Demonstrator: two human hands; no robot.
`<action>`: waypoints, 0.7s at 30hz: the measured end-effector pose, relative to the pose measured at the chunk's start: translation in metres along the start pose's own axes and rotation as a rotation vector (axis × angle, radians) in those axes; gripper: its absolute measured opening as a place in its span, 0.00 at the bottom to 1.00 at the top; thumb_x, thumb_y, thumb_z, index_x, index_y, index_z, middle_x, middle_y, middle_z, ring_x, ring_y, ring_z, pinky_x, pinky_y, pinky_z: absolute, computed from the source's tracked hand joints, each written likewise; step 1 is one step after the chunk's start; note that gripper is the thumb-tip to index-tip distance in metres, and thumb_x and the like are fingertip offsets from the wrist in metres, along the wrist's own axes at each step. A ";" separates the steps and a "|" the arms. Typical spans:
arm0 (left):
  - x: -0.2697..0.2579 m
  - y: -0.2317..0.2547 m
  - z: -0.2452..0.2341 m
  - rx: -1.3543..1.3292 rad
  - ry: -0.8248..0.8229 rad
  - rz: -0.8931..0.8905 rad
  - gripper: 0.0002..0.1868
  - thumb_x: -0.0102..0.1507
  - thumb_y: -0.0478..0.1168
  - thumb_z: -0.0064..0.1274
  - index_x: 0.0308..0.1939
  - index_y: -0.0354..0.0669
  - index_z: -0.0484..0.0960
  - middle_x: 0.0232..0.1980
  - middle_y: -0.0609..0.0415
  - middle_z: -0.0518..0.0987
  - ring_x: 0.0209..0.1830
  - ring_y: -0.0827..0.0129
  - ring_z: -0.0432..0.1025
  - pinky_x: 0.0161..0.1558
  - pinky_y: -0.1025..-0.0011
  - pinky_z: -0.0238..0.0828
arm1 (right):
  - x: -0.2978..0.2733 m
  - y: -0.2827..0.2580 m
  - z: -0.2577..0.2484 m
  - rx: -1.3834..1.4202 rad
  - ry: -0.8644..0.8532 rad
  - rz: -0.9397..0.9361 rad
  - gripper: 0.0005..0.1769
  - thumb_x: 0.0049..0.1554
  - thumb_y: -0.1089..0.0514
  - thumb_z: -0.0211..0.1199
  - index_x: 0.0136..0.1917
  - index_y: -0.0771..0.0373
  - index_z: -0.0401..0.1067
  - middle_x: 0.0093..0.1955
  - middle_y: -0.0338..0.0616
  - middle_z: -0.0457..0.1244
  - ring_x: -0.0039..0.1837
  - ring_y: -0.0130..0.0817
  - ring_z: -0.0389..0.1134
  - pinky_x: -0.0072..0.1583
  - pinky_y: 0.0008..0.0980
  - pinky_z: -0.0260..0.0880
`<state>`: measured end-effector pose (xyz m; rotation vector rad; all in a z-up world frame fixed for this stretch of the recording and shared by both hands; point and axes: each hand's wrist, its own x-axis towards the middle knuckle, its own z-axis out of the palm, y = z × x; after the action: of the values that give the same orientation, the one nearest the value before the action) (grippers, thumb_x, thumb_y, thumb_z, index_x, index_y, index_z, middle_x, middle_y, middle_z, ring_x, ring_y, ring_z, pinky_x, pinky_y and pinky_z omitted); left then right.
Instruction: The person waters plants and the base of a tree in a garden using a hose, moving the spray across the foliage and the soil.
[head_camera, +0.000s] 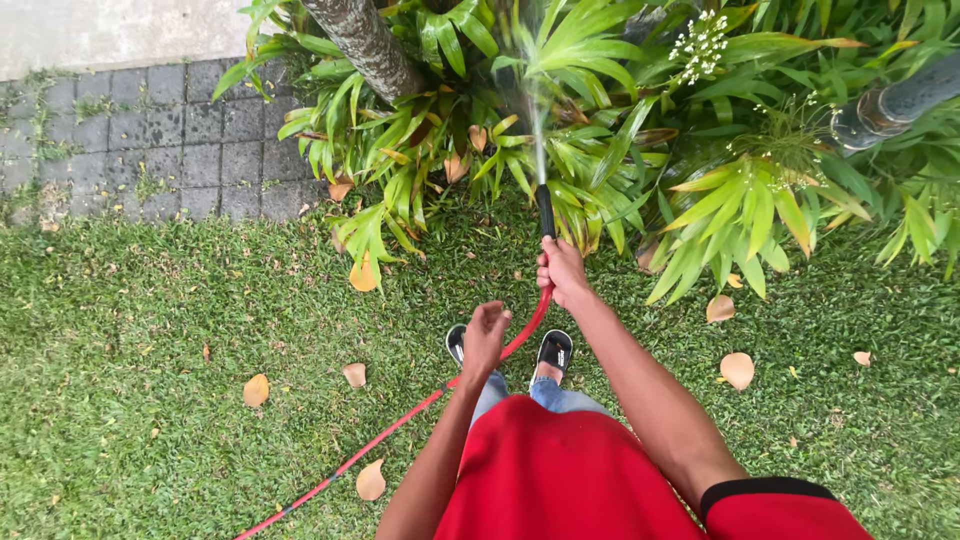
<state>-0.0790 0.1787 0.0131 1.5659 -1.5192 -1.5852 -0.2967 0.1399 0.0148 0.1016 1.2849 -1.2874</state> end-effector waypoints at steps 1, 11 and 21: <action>-0.005 0.007 0.000 -0.001 0.001 0.005 0.23 0.66 0.46 0.57 0.59 0.35 0.78 0.51 0.46 0.85 0.49 0.63 0.80 0.54 0.67 0.76 | -0.004 -0.007 0.005 0.040 -0.026 0.011 0.12 0.68 0.48 0.53 0.47 0.56 0.60 0.33 0.33 0.55 0.27 0.21 0.50 0.29 0.24 0.51; -0.026 0.036 0.005 0.496 -0.274 0.328 0.24 0.61 0.45 0.63 0.55 0.36 0.75 0.50 0.38 0.79 0.51 0.46 0.76 0.52 0.54 0.72 | -0.043 -0.075 -0.002 0.265 0.057 -0.172 0.10 0.68 0.51 0.54 0.49 0.58 0.63 0.33 0.36 0.57 0.28 0.23 0.53 0.31 0.25 0.54; -0.013 0.023 -0.024 0.637 -0.103 0.274 0.24 0.67 0.42 0.54 0.65 0.53 0.64 0.30 0.45 0.81 0.31 0.46 0.78 0.36 0.49 0.72 | -0.093 -0.102 -0.054 0.454 0.179 -0.357 0.10 0.67 0.50 0.54 0.50 0.59 0.63 0.33 0.35 0.56 0.28 0.23 0.50 0.30 0.25 0.51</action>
<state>-0.0631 0.1741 0.0448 1.4895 -2.3393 -1.0949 -0.3832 0.1977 0.1205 0.3250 1.1712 -1.9017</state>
